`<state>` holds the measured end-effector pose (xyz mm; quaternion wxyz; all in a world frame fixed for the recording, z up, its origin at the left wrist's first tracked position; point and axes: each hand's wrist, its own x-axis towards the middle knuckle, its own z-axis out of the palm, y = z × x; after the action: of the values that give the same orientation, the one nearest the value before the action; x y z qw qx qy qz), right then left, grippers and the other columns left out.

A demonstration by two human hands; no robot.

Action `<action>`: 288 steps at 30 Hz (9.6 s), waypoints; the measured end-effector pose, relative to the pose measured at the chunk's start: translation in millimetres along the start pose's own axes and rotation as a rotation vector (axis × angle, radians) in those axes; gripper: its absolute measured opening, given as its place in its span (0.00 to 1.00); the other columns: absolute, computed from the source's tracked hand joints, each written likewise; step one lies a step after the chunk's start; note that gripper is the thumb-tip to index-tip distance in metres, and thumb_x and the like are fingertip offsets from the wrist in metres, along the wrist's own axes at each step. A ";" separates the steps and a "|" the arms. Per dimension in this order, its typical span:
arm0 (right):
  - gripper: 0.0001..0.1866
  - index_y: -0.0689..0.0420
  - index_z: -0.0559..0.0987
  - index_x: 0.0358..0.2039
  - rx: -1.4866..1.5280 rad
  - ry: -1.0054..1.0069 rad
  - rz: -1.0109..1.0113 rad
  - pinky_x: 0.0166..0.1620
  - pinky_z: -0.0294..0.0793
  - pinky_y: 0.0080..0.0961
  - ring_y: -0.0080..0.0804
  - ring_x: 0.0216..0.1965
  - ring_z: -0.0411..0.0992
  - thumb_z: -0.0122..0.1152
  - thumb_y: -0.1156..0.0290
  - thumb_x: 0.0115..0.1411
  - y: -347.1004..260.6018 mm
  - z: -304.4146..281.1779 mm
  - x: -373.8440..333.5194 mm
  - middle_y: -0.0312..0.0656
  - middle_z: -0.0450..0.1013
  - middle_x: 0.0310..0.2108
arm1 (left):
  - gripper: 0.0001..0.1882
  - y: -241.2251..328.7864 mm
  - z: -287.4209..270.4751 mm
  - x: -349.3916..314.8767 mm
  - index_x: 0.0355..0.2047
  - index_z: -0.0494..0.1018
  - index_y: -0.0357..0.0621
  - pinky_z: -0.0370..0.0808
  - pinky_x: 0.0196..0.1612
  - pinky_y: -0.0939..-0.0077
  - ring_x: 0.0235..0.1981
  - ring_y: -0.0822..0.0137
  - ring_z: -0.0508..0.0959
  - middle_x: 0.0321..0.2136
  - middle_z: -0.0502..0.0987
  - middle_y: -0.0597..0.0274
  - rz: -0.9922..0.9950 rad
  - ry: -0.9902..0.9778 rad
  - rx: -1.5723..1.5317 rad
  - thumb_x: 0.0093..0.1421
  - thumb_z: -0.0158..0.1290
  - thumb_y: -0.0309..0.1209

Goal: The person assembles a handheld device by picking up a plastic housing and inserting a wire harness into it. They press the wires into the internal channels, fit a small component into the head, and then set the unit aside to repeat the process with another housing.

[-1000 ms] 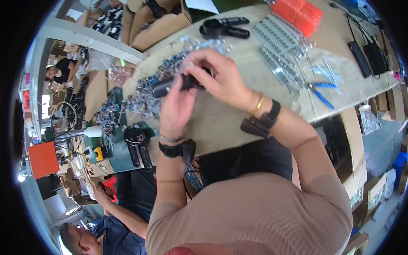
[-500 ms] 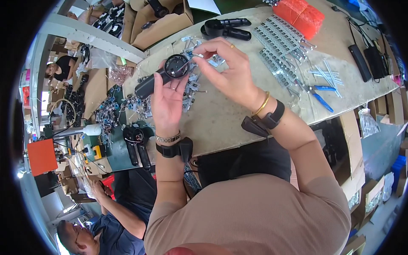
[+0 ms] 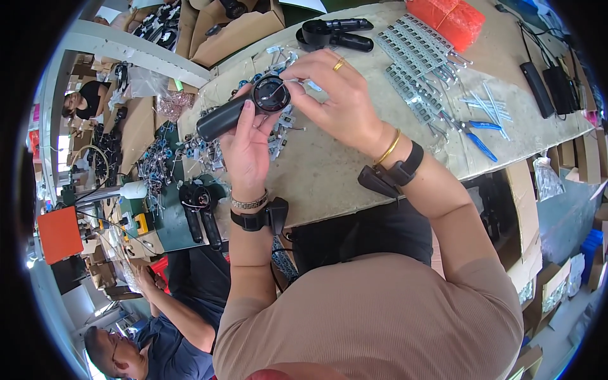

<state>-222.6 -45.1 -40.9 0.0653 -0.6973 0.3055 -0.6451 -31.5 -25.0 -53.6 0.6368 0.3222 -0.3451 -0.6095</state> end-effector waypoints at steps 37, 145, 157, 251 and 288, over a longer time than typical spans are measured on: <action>0.14 0.60 0.83 0.38 0.008 -0.190 -0.099 0.43 0.79 0.33 0.40 0.40 0.79 0.71 0.85 0.50 -0.6 3.7 -3.1 0.43 0.80 0.38 | 0.17 -6.7 -10.2 5.1 0.48 0.70 0.40 0.82 0.42 0.73 0.39 0.68 0.83 0.41 0.82 0.59 0.033 0.022 -0.008 0.62 0.59 0.15; 0.13 0.59 0.83 0.43 -0.107 -0.491 -0.007 0.40 0.78 0.35 0.44 0.36 0.75 0.67 0.80 0.55 -2.7 -1.7 -8.6 0.43 0.73 0.37 | 0.19 -17.2 -16.5 8.7 0.50 0.70 0.42 0.76 0.36 0.81 0.38 0.74 0.79 0.42 0.79 0.63 0.023 0.028 0.084 0.61 0.58 0.14; 0.12 0.59 0.84 0.43 -0.065 -0.449 0.016 0.39 0.78 0.36 0.44 0.35 0.75 0.66 0.80 0.57 -1.9 2.4 -11.6 0.43 0.73 0.36 | 0.19 -17.3 -14.8 7.5 0.50 0.70 0.42 0.76 0.37 0.81 0.39 0.76 0.78 0.43 0.78 0.64 0.067 0.042 0.124 0.61 0.58 0.14; 0.13 0.59 0.86 0.42 0.044 -0.288 0.143 0.52 0.76 0.32 0.39 0.48 0.76 0.74 0.76 0.55 10.6 0.9 -8.6 0.42 0.79 0.44 | 0.14 -10.4 0.6 0.5 0.51 0.72 0.42 0.82 0.53 0.66 0.49 0.70 0.79 0.46 0.78 0.62 0.166 -0.042 -0.015 0.68 0.54 0.15; 0.13 0.61 0.84 0.47 0.011 -0.197 0.473 0.43 0.78 0.21 0.24 0.42 0.78 0.67 0.79 0.61 40.5 -30.1 12.2 0.39 0.81 0.46 | 0.16 18.0 -18.0 12.3 0.49 0.71 0.32 0.82 0.28 0.76 0.27 0.65 0.83 0.38 0.82 0.44 -0.273 -0.252 -0.049 0.74 0.51 0.36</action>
<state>-265.0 -74.8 -45.2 0.2475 -0.6658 0.4488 -0.5422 -6.4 -36.5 -48.0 0.5072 0.2717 -0.3605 -0.7341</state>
